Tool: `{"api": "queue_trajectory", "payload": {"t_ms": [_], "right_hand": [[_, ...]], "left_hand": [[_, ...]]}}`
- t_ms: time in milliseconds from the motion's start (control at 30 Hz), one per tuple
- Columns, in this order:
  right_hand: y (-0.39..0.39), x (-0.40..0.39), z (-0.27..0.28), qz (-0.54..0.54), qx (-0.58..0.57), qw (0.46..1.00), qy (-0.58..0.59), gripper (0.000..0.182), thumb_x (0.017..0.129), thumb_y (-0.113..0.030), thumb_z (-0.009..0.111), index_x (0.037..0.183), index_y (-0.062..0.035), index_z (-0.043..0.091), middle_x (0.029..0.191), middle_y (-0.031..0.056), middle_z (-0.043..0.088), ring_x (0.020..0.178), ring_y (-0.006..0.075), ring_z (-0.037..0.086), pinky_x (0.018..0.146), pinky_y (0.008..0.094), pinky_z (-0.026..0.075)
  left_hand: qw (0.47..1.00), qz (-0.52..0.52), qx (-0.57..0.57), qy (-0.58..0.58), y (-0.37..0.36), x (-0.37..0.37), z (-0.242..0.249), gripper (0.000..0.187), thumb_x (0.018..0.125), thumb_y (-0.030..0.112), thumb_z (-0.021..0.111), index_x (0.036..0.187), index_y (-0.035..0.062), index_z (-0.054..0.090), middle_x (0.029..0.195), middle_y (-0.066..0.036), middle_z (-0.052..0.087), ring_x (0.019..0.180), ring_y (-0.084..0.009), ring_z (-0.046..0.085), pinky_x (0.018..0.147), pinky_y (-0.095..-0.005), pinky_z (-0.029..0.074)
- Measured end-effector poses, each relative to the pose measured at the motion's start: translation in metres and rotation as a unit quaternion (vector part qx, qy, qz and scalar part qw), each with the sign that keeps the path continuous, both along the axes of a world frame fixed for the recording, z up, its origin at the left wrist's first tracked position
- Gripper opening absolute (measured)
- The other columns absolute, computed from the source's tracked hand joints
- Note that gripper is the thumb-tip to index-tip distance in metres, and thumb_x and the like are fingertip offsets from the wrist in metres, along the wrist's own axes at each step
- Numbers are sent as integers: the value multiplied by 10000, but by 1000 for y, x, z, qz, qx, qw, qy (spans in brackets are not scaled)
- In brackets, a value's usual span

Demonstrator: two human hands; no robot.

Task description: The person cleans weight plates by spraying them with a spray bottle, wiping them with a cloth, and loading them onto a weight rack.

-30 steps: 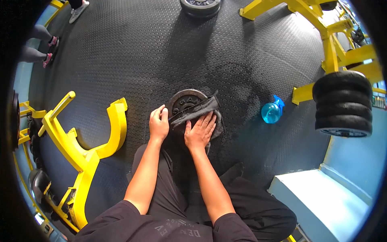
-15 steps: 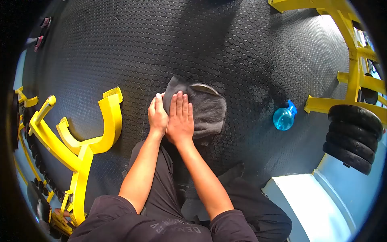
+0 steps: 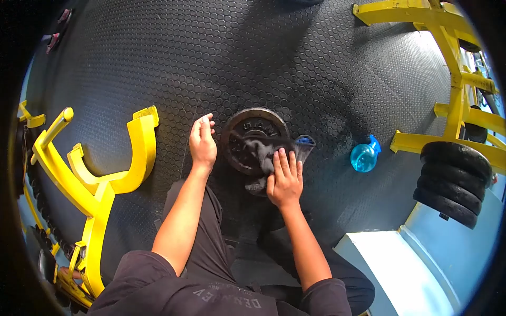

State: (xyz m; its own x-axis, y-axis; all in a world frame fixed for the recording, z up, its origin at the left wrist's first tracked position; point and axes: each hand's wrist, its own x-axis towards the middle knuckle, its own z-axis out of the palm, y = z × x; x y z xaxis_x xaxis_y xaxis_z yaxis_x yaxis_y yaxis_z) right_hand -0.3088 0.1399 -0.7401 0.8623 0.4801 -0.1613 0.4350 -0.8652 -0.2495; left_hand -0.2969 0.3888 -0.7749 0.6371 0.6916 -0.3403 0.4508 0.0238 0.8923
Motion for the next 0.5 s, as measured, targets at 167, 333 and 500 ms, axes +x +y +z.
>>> {"api": "queue_trajectory", "payload": {"t_ms": [167,333,500], "right_hand": [[27,-32,-17,-40,90,995,25,605,883,-224,508,1456,-29,502,1564,130,423,1482,439,280,1200,556,198],[58,-59,-18,-32,84,995,48,615,890,-269,550,1465,-58,496,1556,70,440,1483,385,298,1220,490,172],[62,-40,-22,58,88,994,31,599,876,-283,563,1443,-95,527,1531,50,468,1451,343,360,1214,478,188]], "left_hand": [[1000,13,-17,2,1,1,1,406,1065,330,466,1192,-13,642,1108,-135,671,1025,-218,641,912,-341,498],[999,24,-44,-20,1,2,3,394,1077,334,452,1250,12,599,1124,-72,625,1015,-136,593,874,-288,482],[997,33,-62,-30,0,1,2,373,1080,311,447,1262,16,584,1140,-69,615,1028,-134,588,878,-290,485]]}}
